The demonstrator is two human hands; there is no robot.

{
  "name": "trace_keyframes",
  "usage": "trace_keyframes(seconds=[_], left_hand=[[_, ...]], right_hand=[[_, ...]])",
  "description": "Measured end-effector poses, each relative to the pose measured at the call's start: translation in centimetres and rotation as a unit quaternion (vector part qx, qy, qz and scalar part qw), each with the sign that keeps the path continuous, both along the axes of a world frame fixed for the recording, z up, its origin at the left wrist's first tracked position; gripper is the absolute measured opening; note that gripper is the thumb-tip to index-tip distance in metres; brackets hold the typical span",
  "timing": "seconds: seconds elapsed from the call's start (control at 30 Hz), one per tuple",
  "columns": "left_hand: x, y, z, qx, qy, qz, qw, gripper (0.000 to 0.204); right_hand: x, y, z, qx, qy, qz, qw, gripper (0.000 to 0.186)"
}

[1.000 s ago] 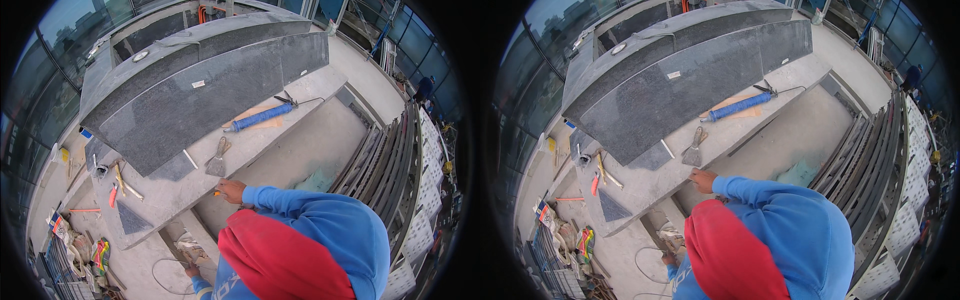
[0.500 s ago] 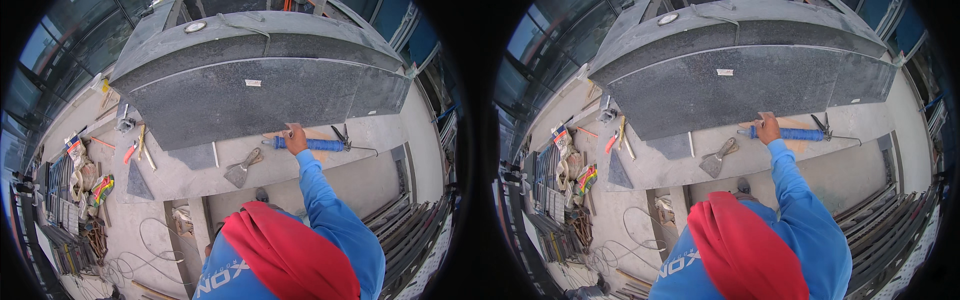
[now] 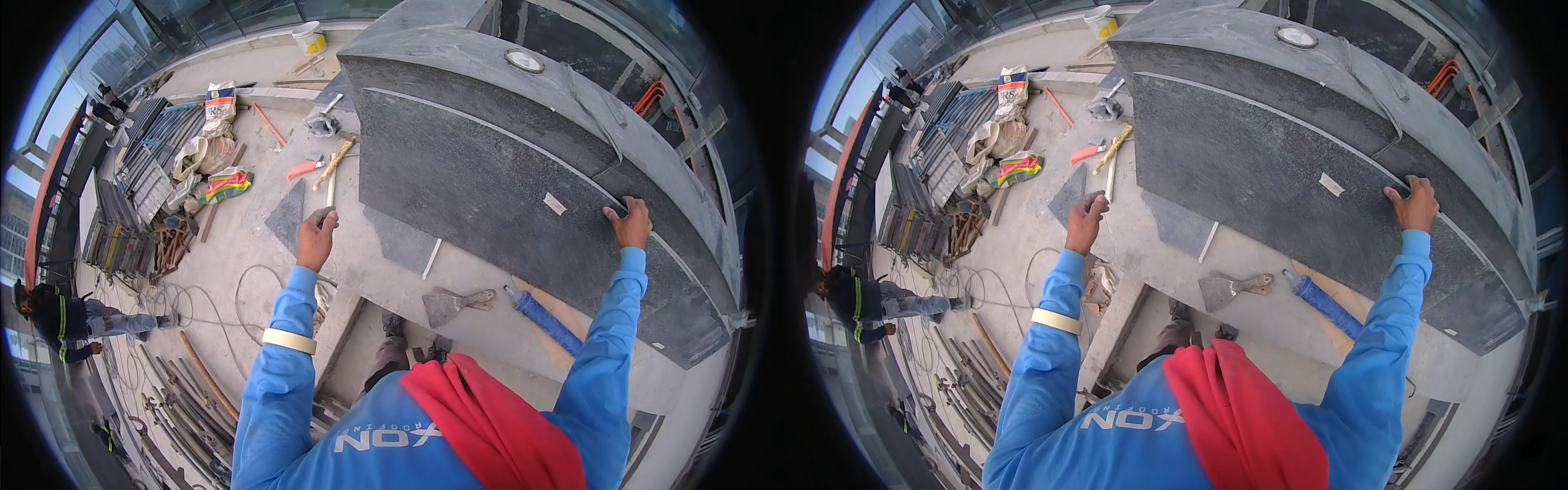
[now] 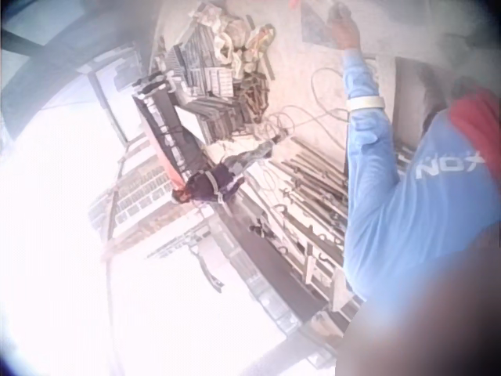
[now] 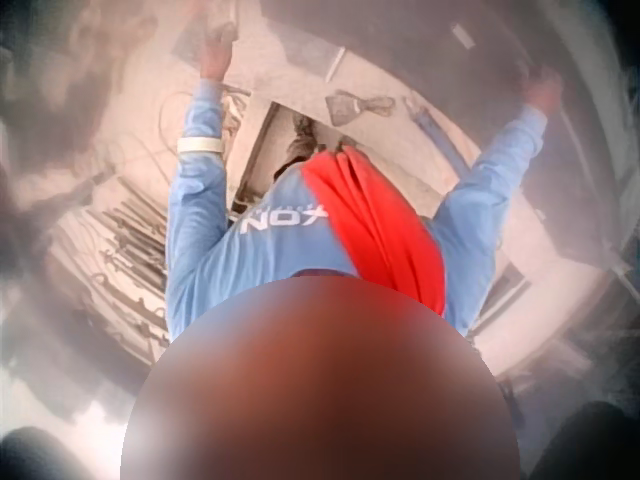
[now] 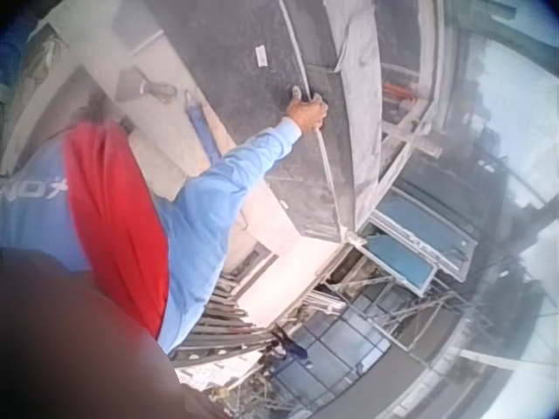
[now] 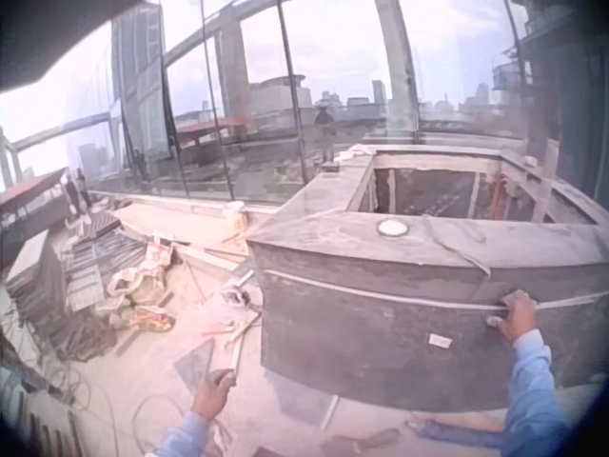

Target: The person measures and marks a dark roofing tile using a tape measure and marker, then positions and aligns the tile on a curved rooftop section. The person handles multiple tiles, a trowel, and a sealant gun while working on a construction site.

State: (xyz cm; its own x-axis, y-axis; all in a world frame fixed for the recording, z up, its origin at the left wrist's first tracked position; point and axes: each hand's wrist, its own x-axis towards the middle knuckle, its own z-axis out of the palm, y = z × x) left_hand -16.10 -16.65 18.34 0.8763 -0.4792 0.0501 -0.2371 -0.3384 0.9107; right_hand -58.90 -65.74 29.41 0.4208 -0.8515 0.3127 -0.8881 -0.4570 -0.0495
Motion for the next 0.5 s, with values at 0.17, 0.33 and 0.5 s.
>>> trace_keyframes(seconds=[0.17,0.33,0.5], left_hand=[[9.2,-8.4,2.5,0.003,-0.063,-0.075,0.995,0.047],[18.0,-16.8,2.8,-0.041,-0.114,-0.093,0.988,0.056],[21.6,-23.6,0.7,-0.144,-0.065,-0.096,0.983,0.058]], right_hand=[[0.4,0.3,-0.7,0.026,-0.056,0.035,0.997,0.057],[0.4,-0.7,-1.3,0.045,0.031,-0.023,0.998,0.063],[0.9,-0.6,-1.7,0.032,0.035,-0.054,0.997,0.066]])
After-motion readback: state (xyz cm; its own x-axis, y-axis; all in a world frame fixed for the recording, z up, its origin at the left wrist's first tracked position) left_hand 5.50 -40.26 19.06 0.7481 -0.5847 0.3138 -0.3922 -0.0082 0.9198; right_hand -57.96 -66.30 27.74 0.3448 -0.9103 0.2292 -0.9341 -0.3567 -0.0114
